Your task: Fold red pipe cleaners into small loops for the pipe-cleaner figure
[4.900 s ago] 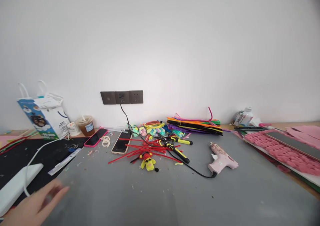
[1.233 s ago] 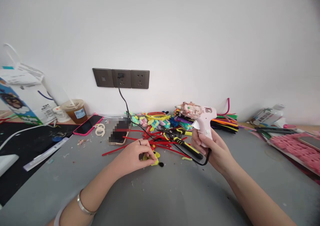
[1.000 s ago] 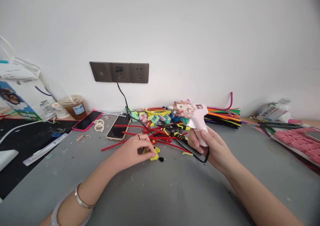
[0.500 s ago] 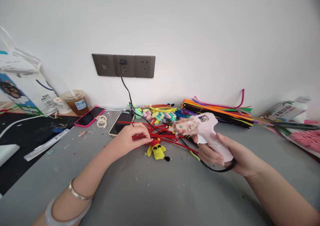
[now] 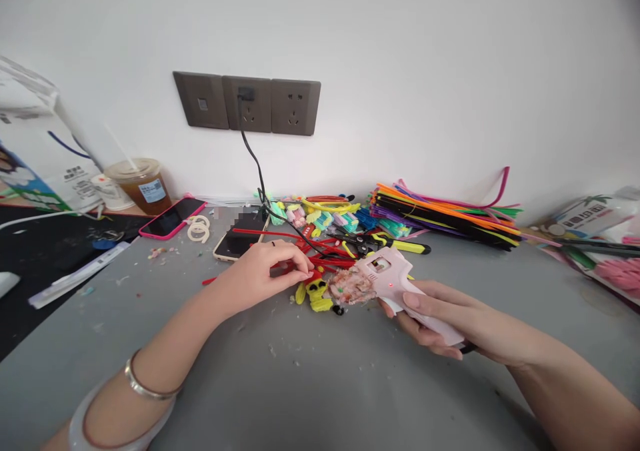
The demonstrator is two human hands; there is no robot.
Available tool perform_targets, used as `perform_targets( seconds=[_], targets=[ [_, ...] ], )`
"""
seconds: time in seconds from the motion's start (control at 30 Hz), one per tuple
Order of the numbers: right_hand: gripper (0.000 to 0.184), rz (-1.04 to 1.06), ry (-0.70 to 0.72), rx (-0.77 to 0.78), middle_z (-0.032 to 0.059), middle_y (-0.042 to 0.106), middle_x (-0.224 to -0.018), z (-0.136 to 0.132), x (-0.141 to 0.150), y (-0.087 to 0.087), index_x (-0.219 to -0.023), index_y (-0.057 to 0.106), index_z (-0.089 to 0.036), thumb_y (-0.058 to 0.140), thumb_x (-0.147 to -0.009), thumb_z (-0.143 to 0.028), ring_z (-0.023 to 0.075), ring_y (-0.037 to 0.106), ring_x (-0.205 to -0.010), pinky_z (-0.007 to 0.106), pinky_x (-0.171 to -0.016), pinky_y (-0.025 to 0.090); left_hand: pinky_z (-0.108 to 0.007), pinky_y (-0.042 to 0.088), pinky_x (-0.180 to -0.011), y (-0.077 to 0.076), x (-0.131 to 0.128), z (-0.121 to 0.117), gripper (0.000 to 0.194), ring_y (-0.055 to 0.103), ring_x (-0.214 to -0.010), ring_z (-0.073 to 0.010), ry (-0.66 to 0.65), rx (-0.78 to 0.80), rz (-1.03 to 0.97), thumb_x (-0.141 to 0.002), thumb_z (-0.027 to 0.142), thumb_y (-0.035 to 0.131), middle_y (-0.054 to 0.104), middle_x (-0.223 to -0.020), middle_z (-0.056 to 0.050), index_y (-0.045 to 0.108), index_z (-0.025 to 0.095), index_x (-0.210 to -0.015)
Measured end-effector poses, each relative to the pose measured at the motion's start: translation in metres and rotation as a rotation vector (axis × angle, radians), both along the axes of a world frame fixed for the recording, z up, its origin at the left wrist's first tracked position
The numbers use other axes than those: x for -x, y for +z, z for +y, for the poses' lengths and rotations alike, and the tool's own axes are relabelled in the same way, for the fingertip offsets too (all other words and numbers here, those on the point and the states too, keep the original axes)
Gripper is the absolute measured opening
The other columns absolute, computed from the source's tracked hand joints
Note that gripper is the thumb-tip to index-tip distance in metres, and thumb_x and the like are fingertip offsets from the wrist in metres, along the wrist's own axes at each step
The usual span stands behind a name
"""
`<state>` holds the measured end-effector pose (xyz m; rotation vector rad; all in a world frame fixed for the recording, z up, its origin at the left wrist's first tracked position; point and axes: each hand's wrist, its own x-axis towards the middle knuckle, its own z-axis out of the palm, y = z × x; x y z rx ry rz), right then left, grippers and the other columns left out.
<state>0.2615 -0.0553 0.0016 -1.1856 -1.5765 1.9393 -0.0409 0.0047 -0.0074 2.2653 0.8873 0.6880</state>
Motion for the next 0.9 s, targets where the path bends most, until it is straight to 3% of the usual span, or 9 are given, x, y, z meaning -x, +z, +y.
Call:
perform_targets(
  seconds=[0.53,0.73,0.83,0.9],
  targets=[
    [0.048,-0.038,0.079,-0.027,-0.0047,0.041,-0.063,-0.001,-0.002,0.001,-0.073,0.043,-0.020,0.052,-0.093,-0.063,0.0062,0.030,-0.046,0.019,-0.039,0.029,-0.028,0.047,-0.084,0.000,0.000,0.000,0.014,0.067,-0.091,-0.0177,0.009,-0.049,0.033,-0.094,0.026,0.058,0.074,-0.097,-0.001,0.066,0.020,-0.085],
    [0.042,-0.024,0.017,-0.045,-0.0057,0.043,-0.062,-0.002,-0.008,0.001,-0.097,0.051,-0.020,0.051,-0.094,-0.062,0.0073,0.029,-0.045,0.019,-0.038,0.027,-0.029,0.046,-0.082,0.003,0.003,0.001,0.018,0.063,-0.087,-0.0177,0.021,-0.048,-0.003,-0.095,0.030,0.057,0.070,-0.092,-0.004,0.068,0.019,-0.085],
    [0.042,0.044,-0.080,-0.070,-0.0051,0.042,-0.058,0.000,-0.014,-0.001,-0.082,0.052,-0.020,0.051,-0.094,-0.060,0.0079,0.027,-0.042,0.023,-0.037,0.021,-0.025,0.043,-0.066,0.007,0.005,-0.001,0.023,0.057,-0.071,-0.0143,0.010,-0.020,-0.025,-0.093,0.036,0.061,0.063,-0.078,-0.002,0.072,0.019,-0.082],
    [0.051,0.122,-0.142,-0.118,-0.0049,0.037,-0.051,0.003,-0.016,-0.002,-0.066,0.048,-0.020,0.048,-0.094,-0.063,0.0084,0.025,-0.039,0.026,-0.040,0.016,-0.023,0.039,-0.058,0.009,0.004,-0.006,0.023,0.053,-0.063,-0.0119,-0.089,0.060,-0.019,-0.090,0.038,0.065,0.064,-0.073,-0.001,0.076,0.019,-0.082]
  ],
)
